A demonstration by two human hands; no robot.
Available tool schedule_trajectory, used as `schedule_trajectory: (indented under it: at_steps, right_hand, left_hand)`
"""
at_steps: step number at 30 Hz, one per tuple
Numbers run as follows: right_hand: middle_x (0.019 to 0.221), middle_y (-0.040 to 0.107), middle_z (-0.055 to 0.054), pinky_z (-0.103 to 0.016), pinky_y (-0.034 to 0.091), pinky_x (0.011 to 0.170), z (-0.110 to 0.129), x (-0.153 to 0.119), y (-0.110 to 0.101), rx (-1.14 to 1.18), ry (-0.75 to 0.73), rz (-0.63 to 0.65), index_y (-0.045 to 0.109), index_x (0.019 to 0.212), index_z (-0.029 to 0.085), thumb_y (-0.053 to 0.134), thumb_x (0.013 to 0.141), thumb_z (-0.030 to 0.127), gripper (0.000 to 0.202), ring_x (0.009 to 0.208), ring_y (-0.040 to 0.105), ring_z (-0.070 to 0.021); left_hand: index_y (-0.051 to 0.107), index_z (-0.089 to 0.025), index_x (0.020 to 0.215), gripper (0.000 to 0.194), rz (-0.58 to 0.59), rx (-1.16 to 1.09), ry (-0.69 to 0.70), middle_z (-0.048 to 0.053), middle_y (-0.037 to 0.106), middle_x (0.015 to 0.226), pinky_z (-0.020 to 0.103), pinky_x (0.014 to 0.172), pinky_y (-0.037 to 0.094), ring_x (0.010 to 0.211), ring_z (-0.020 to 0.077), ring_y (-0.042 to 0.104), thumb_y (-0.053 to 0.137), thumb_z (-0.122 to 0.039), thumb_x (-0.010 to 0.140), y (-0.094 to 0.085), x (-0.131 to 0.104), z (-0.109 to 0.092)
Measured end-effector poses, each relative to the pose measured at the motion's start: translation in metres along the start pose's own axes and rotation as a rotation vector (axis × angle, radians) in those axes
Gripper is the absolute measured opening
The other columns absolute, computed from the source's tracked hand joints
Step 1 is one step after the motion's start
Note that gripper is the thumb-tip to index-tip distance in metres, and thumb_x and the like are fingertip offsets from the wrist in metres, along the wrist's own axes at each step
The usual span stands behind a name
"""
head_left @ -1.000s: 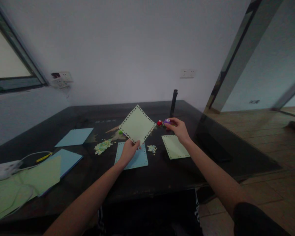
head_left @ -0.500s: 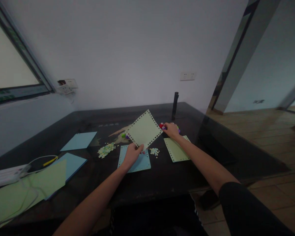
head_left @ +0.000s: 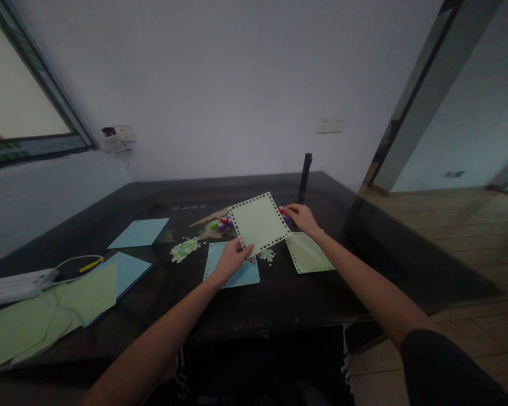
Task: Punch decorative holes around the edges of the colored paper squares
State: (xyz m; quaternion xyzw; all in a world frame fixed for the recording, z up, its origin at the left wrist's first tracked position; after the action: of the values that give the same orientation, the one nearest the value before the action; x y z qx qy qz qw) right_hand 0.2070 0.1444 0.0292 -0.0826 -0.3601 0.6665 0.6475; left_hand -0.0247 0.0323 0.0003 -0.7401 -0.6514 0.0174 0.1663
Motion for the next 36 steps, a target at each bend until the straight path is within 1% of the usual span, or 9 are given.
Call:
schedule_trajectory:
  at_steps: [3, 6, 9, 14, 20, 25, 28, 31, 36]
  right_hand:
    - [0.081, 0.068, -0.006, -0.027, 0.046, 0.063, 0.009, -0.015, 0.000, 0.362, 0.117, 0.130, 0.066, 0.089, 0.017, 0.050, 0.082, 0.050, 0.037, 0.069, 0.059, -0.0150]
    - [0.070, 0.064, -0.003, -0.026, 0.042, 0.057, 0.013, -0.028, -0.001, 0.436, 0.142, 0.182, 0.064, 0.080, 0.016, 0.066, 0.069, 0.046, 0.032, 0.059, 0.054, -0.0126]
    - [0.059, 0.057, 0.001, -0.025, 0.038, 0.054, 0.014, -0.034, -0.005, 0.462, 0.160, 0.111, 0.061, 0.070, 0.016, 0.073, 0.061, 0.038, 0.027, 0.054, 0.049, -0.0104]
    - [0.057, 0.054, 0.002, -0.026, 0.037, 0.054, 0.020, -0.041, -0.007, 0.536, 0.187, 0.069, 0.060, 0.070, 0.015, 0.073, 0.058, 0.033, 0.025, 0.052, 0.046, -0.0090]
    - [0.058, 0.056, 0.002, -0.026, 0.037, 0.053, 0.022, -0.047, -0.010, 0.531, 0.202, 0.025, 0.060, 0.070, 0.016, 0.073, 0.057, 0.035, 0.027, 0.052, 0.046, -0.0092]
    - [0.062, 0.060, 0.000, -0.027, 0.041, 0.055, 0.017, -0.049, -0.026, 0.552, 0.208, -0.023, 0.061, 0.074, 0.015, 0.074, 0.057, 0.037, 0.031, 0.053, 0.050, -0.0098]
    - [0.066, 0.063, -0.002, -0.026, 0.042, 0.055, 0.011, -0.053, -0.043, 0.564, 0.218, -0.091, 0.061, 0.077, 0.015, 0.075, 0.056, 0.037, 0.033, 0.055, 0.053, -0.0108]
    - [0.065, 0.063, -0.001, -0.026, 0.042, 0.055, -0.002, -0.059, -0.062, 0.505, 0.214, -0.143, 0.062, 0.080, 0.016, 0.075, 0.057, 0.039, 0.035, 0.054, 0.053, -0.0113]
    - [0.064, 0.064, -0.001, -0.027, 0.044, 0.056, -0.034, -0.077, -0.088, 0.402, 0.251, -0.202, 0.063, 0.088, 0.015, 0.076, 0.055, 0.040, 0.043, 0.055, 0.056, -0.0132]
  left_hand:
    - [0.058, -0.012, 0.091, 0.031, 0.053, -0.002, -0.003, 0.003, 0.066, 0.072, 0.026, 0.055, 0.047, 0.052, 0.0134, 0.059, 0.060, -0.037, 0.074, 0.003, 0.000, 0.003]
    - [0.056, -0.012, 0.097, 0.033, 0.104, -0.048, -0.006, 0.004, 0.066, 0.075, 0.026, 0.056, 0.047, 0.054, 0.0133, 0.059, 0.059, -0.036, 0.075, 0.006, 0.000, 0.003]
    - [0.057, -0.013, 0.099, 0.033, 0.053, -0.068, 0.007, 0.003, 0.065, 0.073, 0.024, 0.055, 0.045, 0.058, 0.0133, 0.058, 0.057, -0.038, 0.076, 0.003, 0.001, 0.000]
    - [0.060, -0.013, 0.083, 0.025, -0.104, -0.031, 0.035, 0.002, 0.061, 0.072, 0.022, 0.053, 0.043, 0.061, 0.0123, 0.054, 0.057, -0.037, 0.076, -0.007, 0.002, -0.004]
    - [0.061, -0.013, 0.081, 0.023, -0.132, -0.017, 0.046, 0.001, 0.061, 0.072, 0.023, 0.056, 0.045, 0.061, 0.0119, 0.055, 0.060, -0.036, 0.075, -0.008, 0.004, -0.004]
    - [0.052, -0.016, 0.105, 0.038, -0.209, -0.095, 0.158, -0.001, 0.060, 0.071, 0.024, 0.063, 0.049, 0.064, 0.0115, 0.059, 0.066, -0.023, 0.071, -0.004, 0.014, -0.028]
    - [0.045, -0.019, 0.117, 0.050, -0.213, -0.075, 0.244, -0.004, 0.058, 0.066, 0.023, 0.062, 0.048, 0.061, 0.0102, 0.058, 0.065, -0.016, 0.071, 0.007, 0.024, -0.052]
    - [0.058, -0.018, 0.100, 0.026, -0.140, -0.007, 0.303, -0.002, 0.059, 0.069, 0.022, 0.062, 0.047, 0.063, 0.0093, 0.057, 0.062, -0.016, 0.074, 0.027, 0.033, -0.068]
    - [0.064, -0.015, 0.090, 0.016, -0.051, 0.052, 0.198, -0.001, 0.062, 0.066, 0.022, 0.062, 0.047, 0.061, 0.0097, 0.058, 0.059, -0.014, 0.074, 0.071, 0.043, -0.057]
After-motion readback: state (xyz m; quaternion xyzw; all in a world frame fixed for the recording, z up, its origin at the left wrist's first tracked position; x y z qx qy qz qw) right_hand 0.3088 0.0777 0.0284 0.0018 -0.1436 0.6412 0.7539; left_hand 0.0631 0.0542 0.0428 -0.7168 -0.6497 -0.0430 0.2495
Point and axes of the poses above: each hand's wrist, its own x-axis towards the middle knuckle, its own y-axis out of the palm, z = x × y, the point moved 3 cm from there along x, towards the middle knuckle
